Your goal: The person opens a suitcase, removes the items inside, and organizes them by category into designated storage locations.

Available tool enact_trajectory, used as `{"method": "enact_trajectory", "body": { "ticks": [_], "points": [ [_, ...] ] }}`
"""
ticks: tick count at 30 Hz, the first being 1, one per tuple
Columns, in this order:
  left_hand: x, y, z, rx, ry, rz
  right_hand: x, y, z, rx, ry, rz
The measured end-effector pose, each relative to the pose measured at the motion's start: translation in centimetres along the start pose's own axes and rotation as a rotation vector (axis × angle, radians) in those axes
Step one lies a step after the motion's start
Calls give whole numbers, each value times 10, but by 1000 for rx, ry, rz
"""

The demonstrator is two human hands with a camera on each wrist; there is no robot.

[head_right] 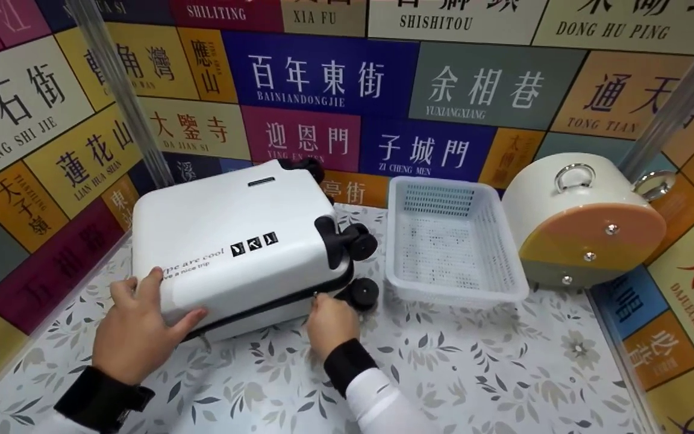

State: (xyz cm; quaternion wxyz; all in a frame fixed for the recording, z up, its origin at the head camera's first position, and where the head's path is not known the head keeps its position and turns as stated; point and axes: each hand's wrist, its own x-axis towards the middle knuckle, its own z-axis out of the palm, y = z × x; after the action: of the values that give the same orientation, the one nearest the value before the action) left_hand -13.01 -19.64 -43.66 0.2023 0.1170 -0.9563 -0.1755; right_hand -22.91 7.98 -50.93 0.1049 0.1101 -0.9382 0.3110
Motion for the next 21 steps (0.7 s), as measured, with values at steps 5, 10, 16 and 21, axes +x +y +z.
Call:
{"method": "enact_trajectory", "body": {
  "ticks": [5,10,16,21],
  "points": [
    [4,2,2,-10,4,34,1,5,-4,6,-26,16],
    [17,-10,10,-59,7,49,-1,3,-8,22,-93,-15],
    [43,-38,0,-116,-79,5,-9,9,-13,108,-191,-183],
    [75,-52,-12,-29,-87,-36,-13,29,-30,107,-93,-139]
  ]
}}
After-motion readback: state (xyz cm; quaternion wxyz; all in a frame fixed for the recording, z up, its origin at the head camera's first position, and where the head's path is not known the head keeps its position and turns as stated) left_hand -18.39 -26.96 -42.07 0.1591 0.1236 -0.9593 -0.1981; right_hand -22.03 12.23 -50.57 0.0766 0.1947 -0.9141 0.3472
